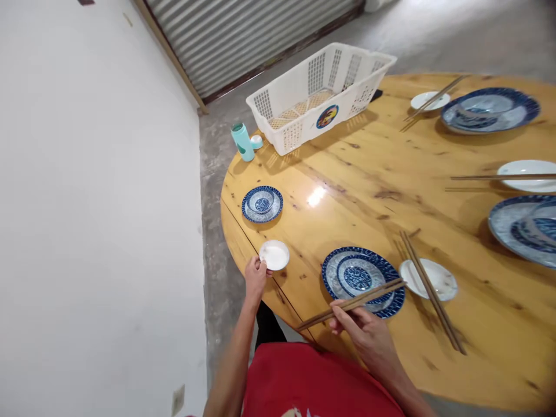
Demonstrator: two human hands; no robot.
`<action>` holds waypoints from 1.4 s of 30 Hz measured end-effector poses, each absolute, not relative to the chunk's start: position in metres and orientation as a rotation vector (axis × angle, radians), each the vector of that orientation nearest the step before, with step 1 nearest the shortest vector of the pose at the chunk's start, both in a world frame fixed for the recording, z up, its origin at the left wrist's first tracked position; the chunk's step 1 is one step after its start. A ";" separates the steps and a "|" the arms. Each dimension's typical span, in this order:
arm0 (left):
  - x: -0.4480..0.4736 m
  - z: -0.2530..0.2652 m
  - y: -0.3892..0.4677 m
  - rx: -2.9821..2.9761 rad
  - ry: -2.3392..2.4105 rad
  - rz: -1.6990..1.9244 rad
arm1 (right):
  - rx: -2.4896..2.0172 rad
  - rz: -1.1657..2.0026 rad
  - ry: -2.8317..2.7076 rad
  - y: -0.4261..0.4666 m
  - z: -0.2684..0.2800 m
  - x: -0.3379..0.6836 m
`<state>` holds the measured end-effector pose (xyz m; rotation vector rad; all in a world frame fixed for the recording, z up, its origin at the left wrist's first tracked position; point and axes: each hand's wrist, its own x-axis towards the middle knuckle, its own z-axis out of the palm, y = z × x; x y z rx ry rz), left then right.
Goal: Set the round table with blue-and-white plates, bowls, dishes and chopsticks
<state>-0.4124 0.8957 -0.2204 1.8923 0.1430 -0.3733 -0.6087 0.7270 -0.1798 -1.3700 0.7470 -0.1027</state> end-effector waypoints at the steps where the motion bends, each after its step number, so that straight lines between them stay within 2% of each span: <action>1: -0.398 -0.226 0.890 1.886 0.121 -0.416 | -1.375 -0.148 0.790 0.731 -0.180 -0.604; 16: -0.281 -0.275 0.847 1.776 -0.258 -0.811 | -1.224 -0.513 1.299 0.814 -0.167 -0.513; 27: -0.272 -0.279 0.840 1.765 -0.293 -0.854 | -1.239 -0.621 1.330 0.813 -0.164 -0.496; 35: -0.268 -0.267 0.841 1.963 -0.460 -0.839 | -1.238 -0.604 1.349 0.811 -0.165 -0.491; 42: -0.272 -0.274 0.839 1.962 -0.383 -0.889 | -1.185 -0.520 1.290 0.816 -0.186 -0.486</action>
